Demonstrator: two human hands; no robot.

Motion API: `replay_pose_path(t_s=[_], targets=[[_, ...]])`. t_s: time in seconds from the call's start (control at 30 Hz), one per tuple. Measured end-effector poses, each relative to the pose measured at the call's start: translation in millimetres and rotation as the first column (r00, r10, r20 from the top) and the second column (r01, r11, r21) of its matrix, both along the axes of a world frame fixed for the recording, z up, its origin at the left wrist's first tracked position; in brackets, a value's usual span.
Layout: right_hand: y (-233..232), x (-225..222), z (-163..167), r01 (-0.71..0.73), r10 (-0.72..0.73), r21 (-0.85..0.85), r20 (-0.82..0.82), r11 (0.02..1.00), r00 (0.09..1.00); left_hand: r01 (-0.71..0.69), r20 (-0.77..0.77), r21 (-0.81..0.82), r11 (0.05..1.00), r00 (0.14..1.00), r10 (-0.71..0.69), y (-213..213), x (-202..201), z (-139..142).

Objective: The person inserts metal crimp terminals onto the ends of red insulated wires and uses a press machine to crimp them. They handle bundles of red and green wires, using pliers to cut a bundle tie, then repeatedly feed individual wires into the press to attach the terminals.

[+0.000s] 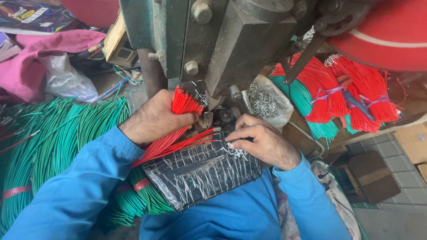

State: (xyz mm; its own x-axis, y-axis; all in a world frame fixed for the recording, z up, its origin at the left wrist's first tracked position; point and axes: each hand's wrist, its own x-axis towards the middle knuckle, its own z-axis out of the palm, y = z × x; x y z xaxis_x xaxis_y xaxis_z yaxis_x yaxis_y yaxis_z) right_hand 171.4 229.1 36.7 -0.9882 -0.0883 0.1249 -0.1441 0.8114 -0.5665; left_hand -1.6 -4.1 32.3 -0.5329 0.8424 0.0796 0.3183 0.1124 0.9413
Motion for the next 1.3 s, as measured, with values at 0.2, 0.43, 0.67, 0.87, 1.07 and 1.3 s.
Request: replay_pose_path(t_s=[0.2, 0.43, 0.67, 0.87, 1.07, 1.3], targets=[[5, 3, -21, 0.021, -0.026, -0.108, -0.042, 0.994, 0.999, 0.000, -0.056, -0.009, 1.000, 0.998, -0.001, -1, 2, 3], [29, -3, -60, 0.029, -0.073, -0.765, -0.024, 0.643, 0.997, 0.052, 0.087, -0.012, 0.999, 0.995, -0.050, 0, 2, 4], [14, -36, -61, 0.070, -0.211, -0.713, -0.111, 0.698, 0.971, 0.040, 0.066, 0.034, 0.999, 0.997, -0.042, 0, 1, 3], [-13, -49, -61, 0.011, -0.179, -0.777, -0.131, 0.630, 0.975, -0.034, -0.011, -0.047, 0.998, 0.999, 0.033, 0, 1, 0], [-8, -54, -65, 0.063, -0.226, -0.736, -0.124, 0.674, 0.966, 0.014, -0.011, 0.032, 0.999, 1.000, -0.014, 1, -1, -1], [-11, -55, -65, 0.077, -0.201, -0.737, -0.081, 0.671, 0.976, -0.006, -0.004, -0.032, 0.999, 1.000, 0.006, 2, -1, -2]])
